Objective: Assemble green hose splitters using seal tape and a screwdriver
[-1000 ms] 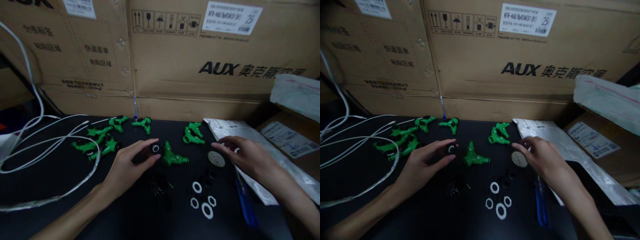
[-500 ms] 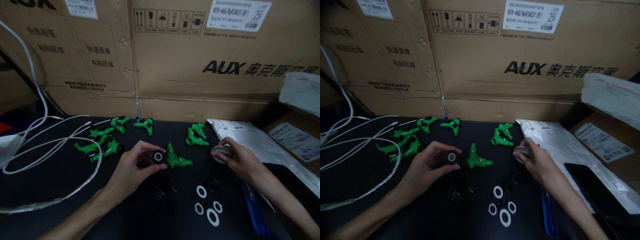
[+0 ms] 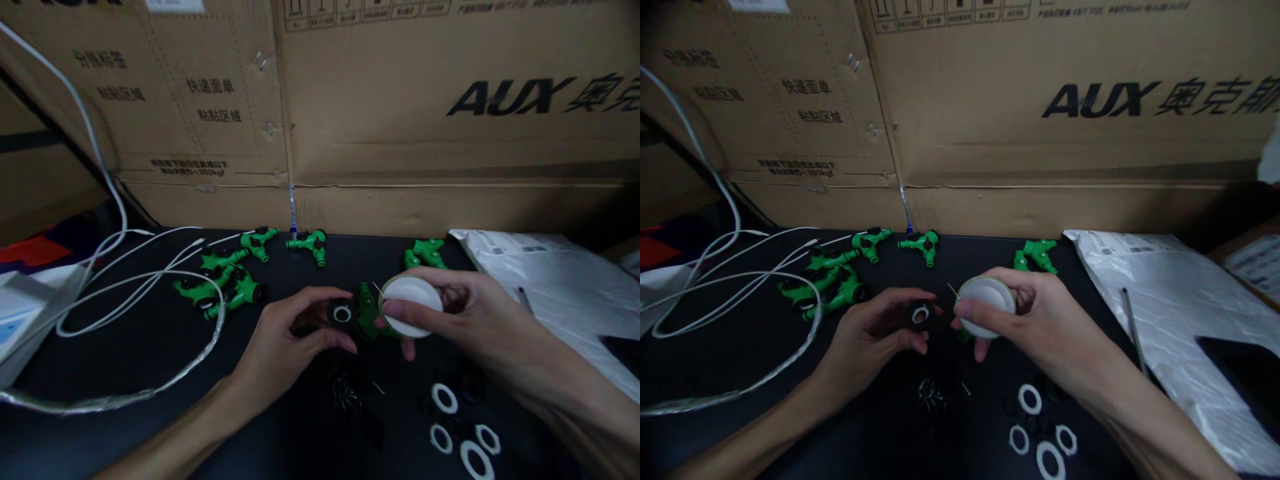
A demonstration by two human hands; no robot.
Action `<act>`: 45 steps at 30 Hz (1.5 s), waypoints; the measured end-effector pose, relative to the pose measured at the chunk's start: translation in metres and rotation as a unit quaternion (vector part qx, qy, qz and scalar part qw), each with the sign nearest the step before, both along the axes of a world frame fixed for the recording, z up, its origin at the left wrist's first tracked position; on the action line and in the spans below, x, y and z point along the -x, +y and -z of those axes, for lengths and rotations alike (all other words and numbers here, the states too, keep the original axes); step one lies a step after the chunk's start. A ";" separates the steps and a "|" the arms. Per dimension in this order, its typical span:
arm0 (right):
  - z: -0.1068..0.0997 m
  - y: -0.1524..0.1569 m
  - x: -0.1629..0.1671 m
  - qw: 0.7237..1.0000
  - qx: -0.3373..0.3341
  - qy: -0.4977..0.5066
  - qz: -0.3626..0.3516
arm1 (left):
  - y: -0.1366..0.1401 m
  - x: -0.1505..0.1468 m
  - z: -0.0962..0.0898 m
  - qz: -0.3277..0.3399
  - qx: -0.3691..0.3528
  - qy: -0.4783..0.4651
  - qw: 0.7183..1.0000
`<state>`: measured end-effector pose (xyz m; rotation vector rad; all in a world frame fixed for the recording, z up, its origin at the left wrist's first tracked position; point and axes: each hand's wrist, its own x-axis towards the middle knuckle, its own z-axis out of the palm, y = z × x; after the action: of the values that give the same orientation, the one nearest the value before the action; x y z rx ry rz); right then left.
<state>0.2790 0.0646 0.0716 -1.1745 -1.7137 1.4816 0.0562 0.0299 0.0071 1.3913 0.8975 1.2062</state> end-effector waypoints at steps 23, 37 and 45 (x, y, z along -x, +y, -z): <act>0.005 -0.021 0.002 0.992 -0.063 -0.107 -0.031 | -0.005 0.003 0.000 -0.081 -0.171 0.152 0.970; 0.007 -0.028 0.008 0.992 -0.054 -0.110 -0.021 | -0.006 0.007 -0.005 -0.093 -0.264 0.246 0.928; 0.007 -0.031 0.015 0.994 -0.052 -0.097 0.000 | -0.005 0.006 -0.004 -0.064 -0.227 0.214 0.948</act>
<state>0.2639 0.0340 0.0645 -1.2966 -1.8948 1.2978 0.0505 0.0245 0.0113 2.0475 1.0604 1.2822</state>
